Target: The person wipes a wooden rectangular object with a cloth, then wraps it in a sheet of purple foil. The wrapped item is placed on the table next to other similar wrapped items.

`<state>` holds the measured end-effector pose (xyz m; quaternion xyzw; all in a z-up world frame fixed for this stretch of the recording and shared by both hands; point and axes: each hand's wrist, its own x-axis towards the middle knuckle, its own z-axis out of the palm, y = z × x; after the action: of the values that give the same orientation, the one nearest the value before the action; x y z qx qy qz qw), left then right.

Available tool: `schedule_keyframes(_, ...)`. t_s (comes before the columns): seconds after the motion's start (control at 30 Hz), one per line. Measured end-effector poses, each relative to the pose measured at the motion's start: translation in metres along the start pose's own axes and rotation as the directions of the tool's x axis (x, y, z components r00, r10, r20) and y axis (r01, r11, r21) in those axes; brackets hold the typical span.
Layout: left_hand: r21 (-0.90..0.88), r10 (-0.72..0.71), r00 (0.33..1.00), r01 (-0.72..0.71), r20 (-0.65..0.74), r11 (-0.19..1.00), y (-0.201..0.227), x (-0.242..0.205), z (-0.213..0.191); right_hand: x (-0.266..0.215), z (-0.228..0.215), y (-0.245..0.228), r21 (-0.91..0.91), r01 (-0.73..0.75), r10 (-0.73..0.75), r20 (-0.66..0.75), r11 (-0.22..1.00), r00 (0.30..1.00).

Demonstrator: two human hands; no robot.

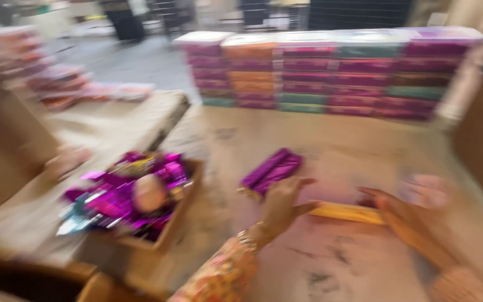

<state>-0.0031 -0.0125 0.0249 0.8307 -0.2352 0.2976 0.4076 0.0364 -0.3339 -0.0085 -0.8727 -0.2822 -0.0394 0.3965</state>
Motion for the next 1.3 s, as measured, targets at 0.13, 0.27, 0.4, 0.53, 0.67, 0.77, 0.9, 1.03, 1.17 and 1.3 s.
schedule_keyframes(0.13,0.299,0.18,0.974,-0.132,-0.137,0.945,0.017,0.039,-0.017,0.038,-0.013,0.069,0.135,-0.152,0.148,0.045,0.979,0.988)
schedule_keyframes(0.27,0.508,0.299,0.916,-0.13,-0.267,0.852,0.01,0.069,-0.075,0.05,-0.011,0.103,0.21,-0.073,0.066,0.041,0.975,0.997)
schedule_keyframes(0.4,0.959,0.24,0.955,0.107,-0.172,0.264,-0.068,0.094,-0.184,0.054,-0.002,0.12,0.219,-0.056,0.053,0.018,0.974,0.998)
schedule_keyframes(0.53,0.908,-0.268,0.923,0.343,-0.277,0.242,-0.127,0.084,-0.275,0.058,-0.001,0.129,0.217,-0.04,0.038,0.013,0.975,0.999)
schedule_keyframes(0.67,0.927,-0.867,0.464,0.376,-0.183,0.006,-0.17,0.052,-0.311,0.056,-0.001,0.12,0.199,-0.058,0.058,0.004,0.978,0.998)
schedule_keyframes(0.77,0.853,-0.894,0.447,0.451,0.041,0.264,-0.187,0.032,-0.324,0.057,0.001,0.131,0.272,-0.094,0.074,0.083,0.958,0.994)
schedule_keyframes(0.9,0.791,-0.843,0.523,0.46,0.126,0.403,-0.166,0.044,-0.31,0.059,0.006,0.134,0.321,-0.103,0.094,0.044,0.942,0.995)
schedule_keyframes(1.03,0.709,-0.671,0.698,0.34,0.25,0.618,-0.168,0.043,-0.273,0.057,0.007,0.143,0.186,-0.147,0.145,0.027,0.971,0.989)
schedule_keyframes(1.17,0.796,-0.597,0.789,0.262,0.149,0.546,-0.179,0.041,-0.246,0.062,0.007,0.162,0.281,-0.109,0.105,0.028,0.954,0.994)
schedule_keyframes(1.3,0.806,-0.588,0.796,0.249,0.145,0.536,-0.176,0.05,-0.258,0.063,0.007,0.178,0.263,-0.048,0.043,0.026,0.964,0.999)
